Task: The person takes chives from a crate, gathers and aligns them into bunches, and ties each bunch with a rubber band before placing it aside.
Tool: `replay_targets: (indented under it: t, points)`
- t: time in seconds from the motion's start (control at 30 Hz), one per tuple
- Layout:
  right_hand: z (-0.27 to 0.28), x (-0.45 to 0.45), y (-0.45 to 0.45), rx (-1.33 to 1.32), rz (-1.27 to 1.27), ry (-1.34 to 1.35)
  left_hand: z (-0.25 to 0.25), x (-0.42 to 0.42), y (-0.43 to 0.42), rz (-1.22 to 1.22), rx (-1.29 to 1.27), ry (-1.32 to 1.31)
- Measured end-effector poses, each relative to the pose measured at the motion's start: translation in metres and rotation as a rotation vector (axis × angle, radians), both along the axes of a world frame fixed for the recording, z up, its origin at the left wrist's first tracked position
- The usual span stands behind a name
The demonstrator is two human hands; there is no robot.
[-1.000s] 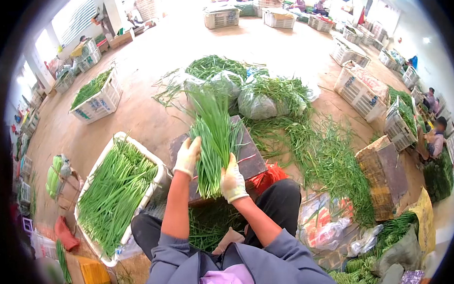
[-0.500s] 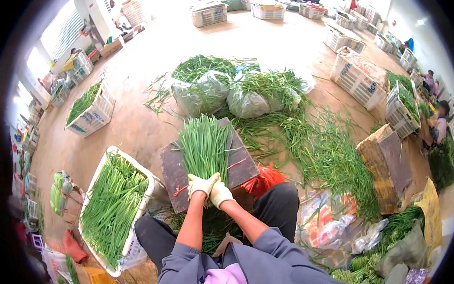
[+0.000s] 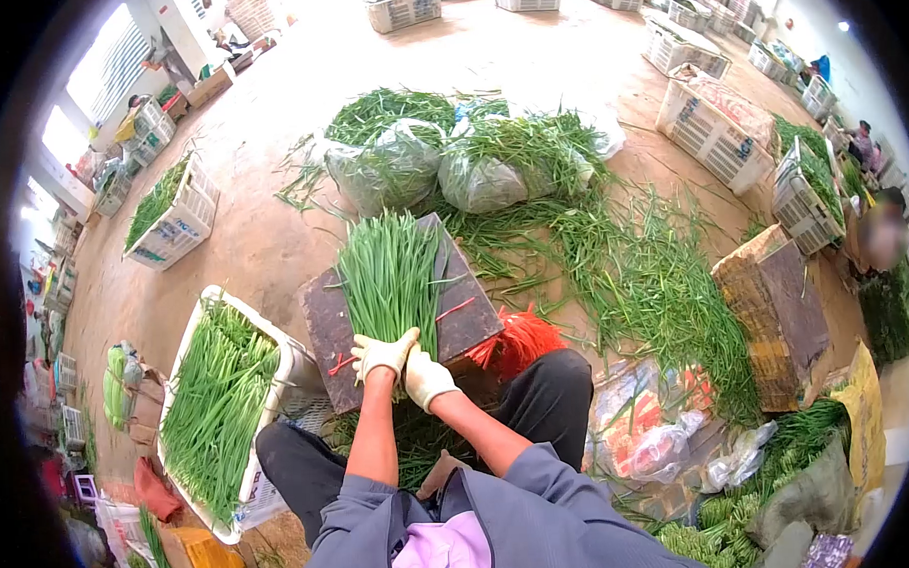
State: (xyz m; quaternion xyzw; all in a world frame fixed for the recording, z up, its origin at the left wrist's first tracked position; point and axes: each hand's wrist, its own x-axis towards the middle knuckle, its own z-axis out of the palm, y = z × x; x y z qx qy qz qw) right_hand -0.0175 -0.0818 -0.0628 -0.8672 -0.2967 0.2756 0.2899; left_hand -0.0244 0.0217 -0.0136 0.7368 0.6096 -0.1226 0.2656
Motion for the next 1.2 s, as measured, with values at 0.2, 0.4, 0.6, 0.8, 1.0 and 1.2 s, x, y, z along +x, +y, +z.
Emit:
replay_targets:
  t: [0.2,0.4,0.6,0.8,1.0,1.2]
  points:
    - [-0.045,0.065,-0.034,0.212,-0.378,-0.147,-0.014,-0.002,0.000,-0.073,0.084,0.039]
    - [-0.064,0.109,-0.007,0.858,-0.986,0.802,-0.021,0.001,-0.004,-0.090,0.134,0.014]
    - [-0.067,0.116,-0.002,0.764,-0.857,0.940,-0.023,-0.002,-0.002,-0.087,0.171,-0.001]
    - [-0.055,0.069,-0.022,0.812,-0.851,0.511,-0.032,-0.006,0.002,-0.165,0.162,0.001]
    - [0.007,0.042,-0.008,0.553,0.084,-0.448,-0.057,-0.009,0.004,-0.258,0.137,-0.087]
    - [0.023,0.063,0.021,0.279,0.436,-0.452,-0.027,-0.049,0.023,-0.463,-0.043,-0.257]
